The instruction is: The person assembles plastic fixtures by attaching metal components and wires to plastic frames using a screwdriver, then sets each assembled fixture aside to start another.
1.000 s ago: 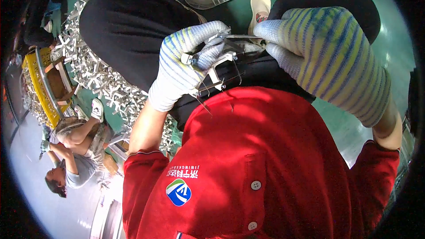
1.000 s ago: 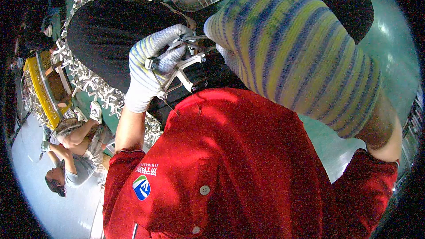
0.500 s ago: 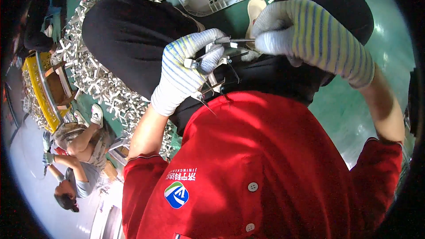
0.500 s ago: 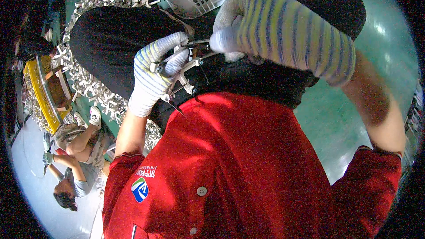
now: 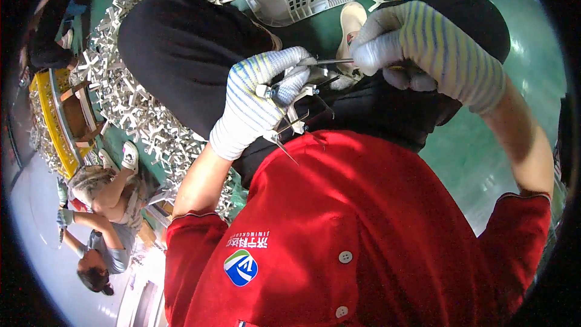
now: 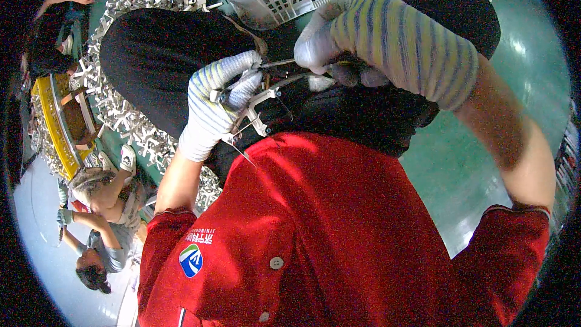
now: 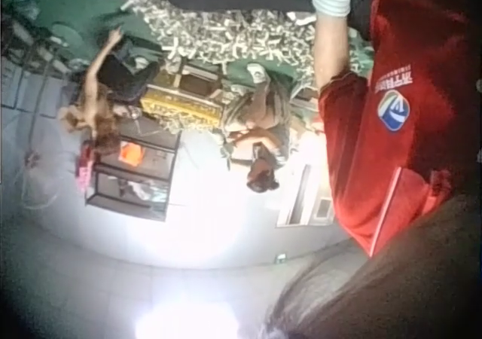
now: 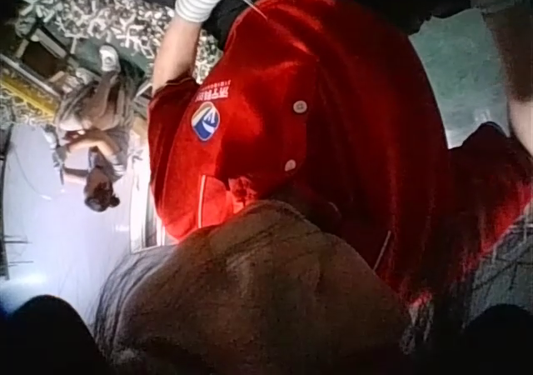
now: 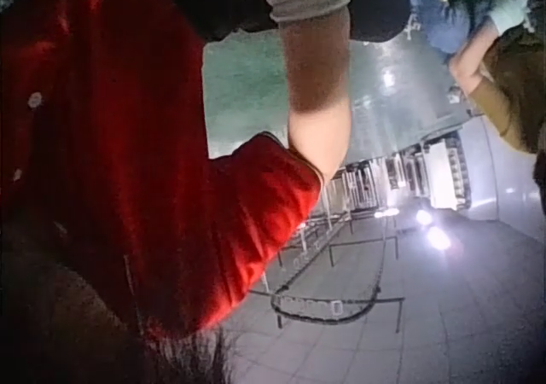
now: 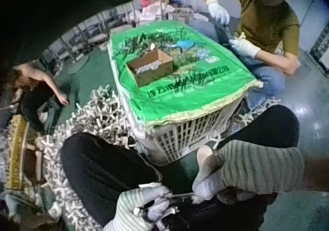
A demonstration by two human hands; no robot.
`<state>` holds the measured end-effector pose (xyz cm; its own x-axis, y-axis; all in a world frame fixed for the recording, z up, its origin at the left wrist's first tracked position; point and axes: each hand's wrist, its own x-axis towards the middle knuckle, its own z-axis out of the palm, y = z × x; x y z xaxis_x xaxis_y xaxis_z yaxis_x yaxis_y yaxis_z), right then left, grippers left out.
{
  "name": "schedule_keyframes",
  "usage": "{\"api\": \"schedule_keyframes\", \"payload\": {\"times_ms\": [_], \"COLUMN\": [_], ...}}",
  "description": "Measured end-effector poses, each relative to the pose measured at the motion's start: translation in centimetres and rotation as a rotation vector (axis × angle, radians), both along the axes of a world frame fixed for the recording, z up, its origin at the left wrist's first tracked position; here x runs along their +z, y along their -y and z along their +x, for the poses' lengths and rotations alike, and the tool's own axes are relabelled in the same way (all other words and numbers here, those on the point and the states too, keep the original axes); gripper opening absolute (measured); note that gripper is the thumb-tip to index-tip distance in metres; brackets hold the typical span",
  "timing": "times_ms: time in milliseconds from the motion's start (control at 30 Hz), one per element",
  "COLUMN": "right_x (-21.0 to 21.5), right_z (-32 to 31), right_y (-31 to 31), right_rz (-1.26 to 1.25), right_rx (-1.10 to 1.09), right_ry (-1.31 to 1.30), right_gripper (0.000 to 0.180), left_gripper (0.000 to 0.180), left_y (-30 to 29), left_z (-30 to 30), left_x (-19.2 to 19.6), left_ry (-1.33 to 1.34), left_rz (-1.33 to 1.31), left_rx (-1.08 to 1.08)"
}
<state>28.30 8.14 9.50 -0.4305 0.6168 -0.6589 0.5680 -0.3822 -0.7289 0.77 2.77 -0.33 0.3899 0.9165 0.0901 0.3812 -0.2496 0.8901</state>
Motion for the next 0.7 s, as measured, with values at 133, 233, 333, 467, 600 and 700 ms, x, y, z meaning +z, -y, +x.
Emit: {"api": "schedule_keyframes", "payload": {"times_ms": [133, 233, 333, 467, 600, 700], "right_x": [0.6, -1.1, -1.1, 0.8, -0.1, -0.6], "right_z": [-1.6, -1.1, 0.1, -0.4, -0.8, -0.8], "right_y": [0.0, 0.8, 1.5, 2.4, 1.3, 0.1], "right_rz": [-0.02, 0.559, 1.232, 1.165, 0.76, 0.355], "right_rx": [-0.112, 0.005, 0.424, 0.733, 0.387, 0.23], "right_ry": [0.001, 0.105, 0.21, 0.385, 0.2, 0.155], "right_gripper": [0.027, 0.032, 0.038, 0.038, 0.024, 0.018], "left_gripper": [0.023, 0.025, 0.027, 0.027, 0.027, 0.027], "left_y": [0.4, 0.2, 0.3, 0.1, 0.4, 0.4], "left_z": [0.0, 0.1, 0.0, -0.1, -0.4, -0.4], "left_x": [-0.5, -0.2, 0.1, -0.4, -0.5, -0.4], "left_ry": [-0.005, 0.007, 0.044, 0.052, 0.062, 0.023], "left_rz": [-0.049, -0.066, -0.213, -0.125, -0.186, -0.174], "left_rx": [0.078, 0.054, 0.055, 0.011, -0.017, 0.004]}}
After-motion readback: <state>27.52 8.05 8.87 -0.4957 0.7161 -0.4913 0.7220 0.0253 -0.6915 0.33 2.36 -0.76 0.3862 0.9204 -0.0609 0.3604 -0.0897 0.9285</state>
